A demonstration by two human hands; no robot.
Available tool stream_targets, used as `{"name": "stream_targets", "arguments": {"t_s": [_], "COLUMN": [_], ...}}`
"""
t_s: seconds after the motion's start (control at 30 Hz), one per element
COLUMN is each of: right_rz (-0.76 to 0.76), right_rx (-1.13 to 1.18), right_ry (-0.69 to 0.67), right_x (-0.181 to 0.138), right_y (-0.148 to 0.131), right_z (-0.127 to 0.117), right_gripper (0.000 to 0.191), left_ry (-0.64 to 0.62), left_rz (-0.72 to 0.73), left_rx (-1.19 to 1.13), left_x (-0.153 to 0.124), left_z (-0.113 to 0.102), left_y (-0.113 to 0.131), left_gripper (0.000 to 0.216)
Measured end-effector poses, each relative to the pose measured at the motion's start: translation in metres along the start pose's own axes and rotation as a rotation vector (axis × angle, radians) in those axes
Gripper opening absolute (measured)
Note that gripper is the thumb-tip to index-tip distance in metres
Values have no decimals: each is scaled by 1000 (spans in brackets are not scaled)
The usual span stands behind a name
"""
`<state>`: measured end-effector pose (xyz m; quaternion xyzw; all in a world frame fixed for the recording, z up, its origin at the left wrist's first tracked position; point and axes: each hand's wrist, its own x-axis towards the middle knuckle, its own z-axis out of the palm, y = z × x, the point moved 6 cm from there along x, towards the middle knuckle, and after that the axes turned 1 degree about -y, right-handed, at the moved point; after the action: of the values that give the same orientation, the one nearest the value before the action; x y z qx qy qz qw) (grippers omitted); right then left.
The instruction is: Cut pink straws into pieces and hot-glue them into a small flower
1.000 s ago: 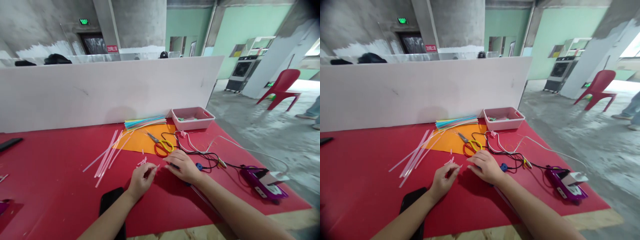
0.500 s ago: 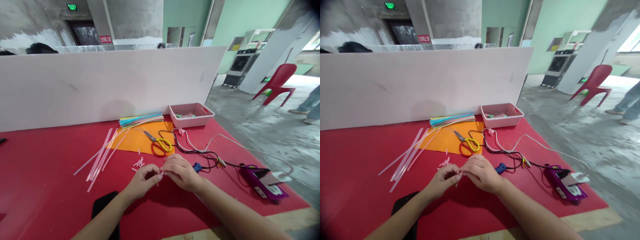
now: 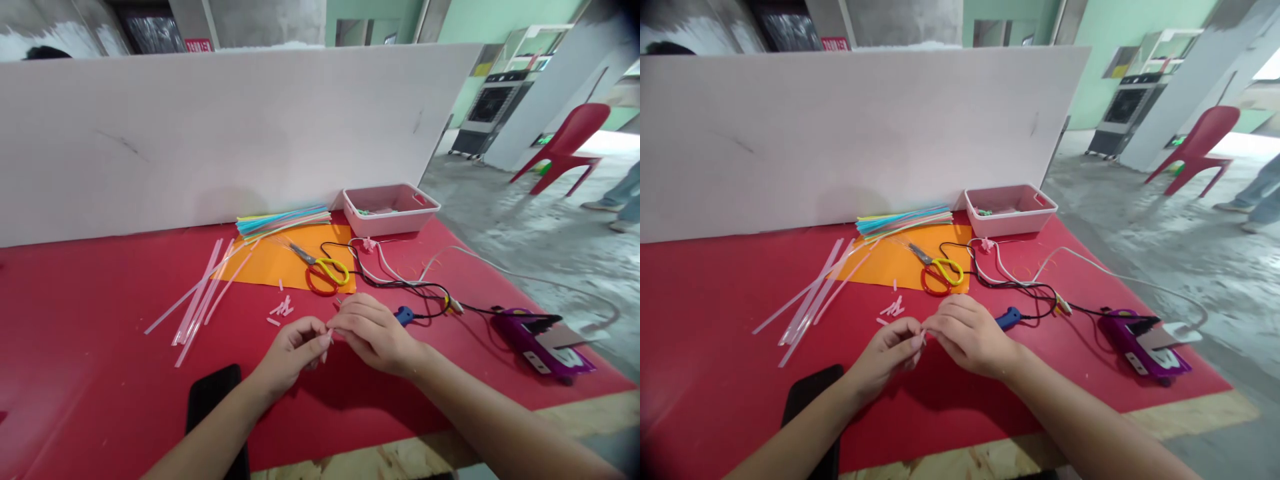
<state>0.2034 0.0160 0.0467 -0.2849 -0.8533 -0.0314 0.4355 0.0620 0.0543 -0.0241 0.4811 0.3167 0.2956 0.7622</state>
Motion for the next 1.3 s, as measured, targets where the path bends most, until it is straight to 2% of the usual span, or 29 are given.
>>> {"name": "stream_targets", "arguments": {"t_s": [0.4,0.7,1.03,1.3], "right_rz": [-17,-2,9,-6], "right_rx": [-64,-44,20,14], "right_ry": [-41,-73,-101,-103], "right_x": [-3,-6,-5,-8], "right_y": [1,5,6,7], "right_z": [5,11,11,13], "right_gripper": [21,20,7,15], "left_ry": [5,-14,-37,-80], "left_rz": [-92,-125,-166,-211], "left_rx": [-64,-31,-4,2], "left_x": [5,6,4,0], "left_z": [7,0,-4,-2], "left_y": [1,0,1,-1], "left_gripper": [39,33,31,34]}}
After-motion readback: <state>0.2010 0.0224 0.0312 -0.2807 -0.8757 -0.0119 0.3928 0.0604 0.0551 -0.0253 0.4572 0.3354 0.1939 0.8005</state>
